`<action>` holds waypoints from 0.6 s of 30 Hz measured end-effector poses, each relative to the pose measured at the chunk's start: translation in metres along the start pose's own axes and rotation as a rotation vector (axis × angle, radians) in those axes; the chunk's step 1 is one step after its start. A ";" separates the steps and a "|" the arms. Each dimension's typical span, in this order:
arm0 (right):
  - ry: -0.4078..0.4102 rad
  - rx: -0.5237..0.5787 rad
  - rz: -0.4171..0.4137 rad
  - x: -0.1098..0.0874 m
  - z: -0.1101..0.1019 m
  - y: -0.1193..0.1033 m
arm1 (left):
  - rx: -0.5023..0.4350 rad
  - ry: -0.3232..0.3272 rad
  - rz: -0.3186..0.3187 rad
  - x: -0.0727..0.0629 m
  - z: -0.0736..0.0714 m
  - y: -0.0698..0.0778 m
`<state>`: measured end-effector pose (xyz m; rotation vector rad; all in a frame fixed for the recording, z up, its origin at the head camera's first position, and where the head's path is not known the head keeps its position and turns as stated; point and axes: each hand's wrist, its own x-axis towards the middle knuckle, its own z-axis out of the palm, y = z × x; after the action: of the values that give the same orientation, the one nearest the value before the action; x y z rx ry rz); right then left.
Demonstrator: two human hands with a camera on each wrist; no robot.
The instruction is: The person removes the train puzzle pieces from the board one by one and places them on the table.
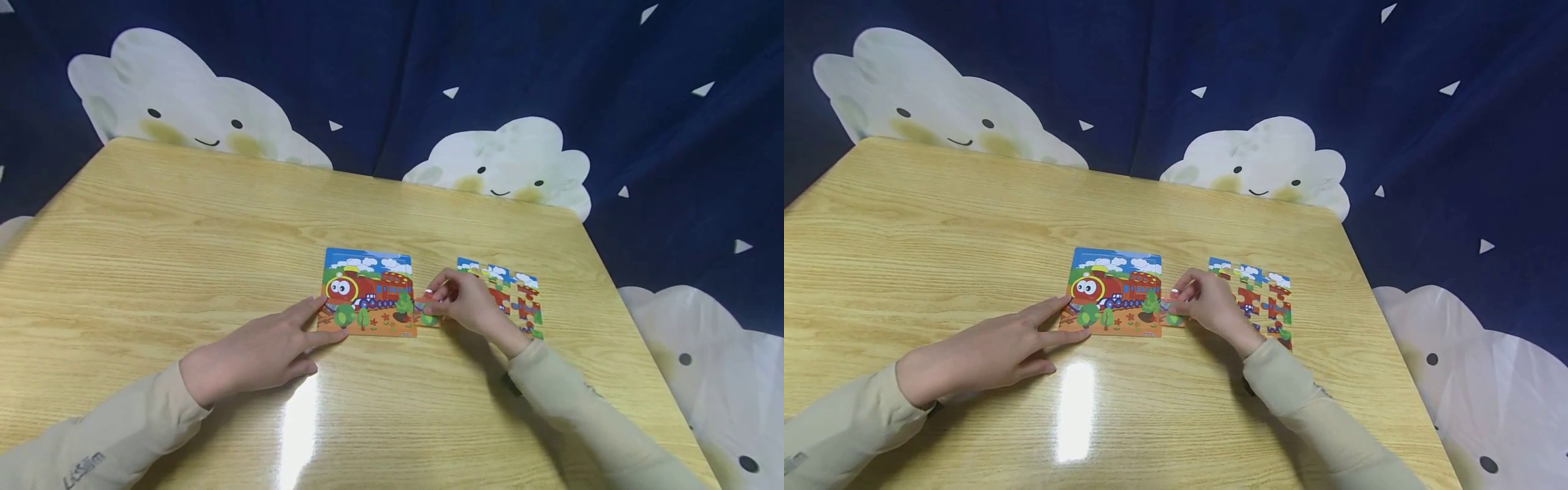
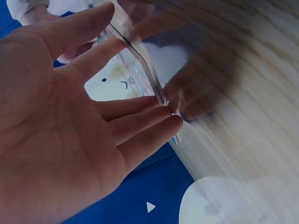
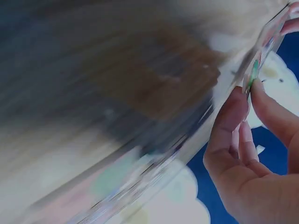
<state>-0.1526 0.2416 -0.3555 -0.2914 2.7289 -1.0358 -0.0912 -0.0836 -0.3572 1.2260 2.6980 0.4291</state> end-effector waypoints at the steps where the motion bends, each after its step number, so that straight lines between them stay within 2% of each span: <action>1: 0.008 -0.015 0.002 -0.003 -0.004 0.005 | 0.000 0.000 0.001 0.000 0.000 0.000; 10: 0.057 -0.066 0.029 -0.026 -0.030 0.035 | 0.002 0.004 0.005 0.000 -0.002 0.001; 18: 0.102 -0.181 -0.001 -0.034 -0.033 0.041 | 0.001 -0.001 -0.002 0.000 -0.002 0.001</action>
<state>-0.1328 0.3013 -0.3551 -0.2746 2.9201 -0.8263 -0.0907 -0.0831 -0.3547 1.2235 2.6989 0.4272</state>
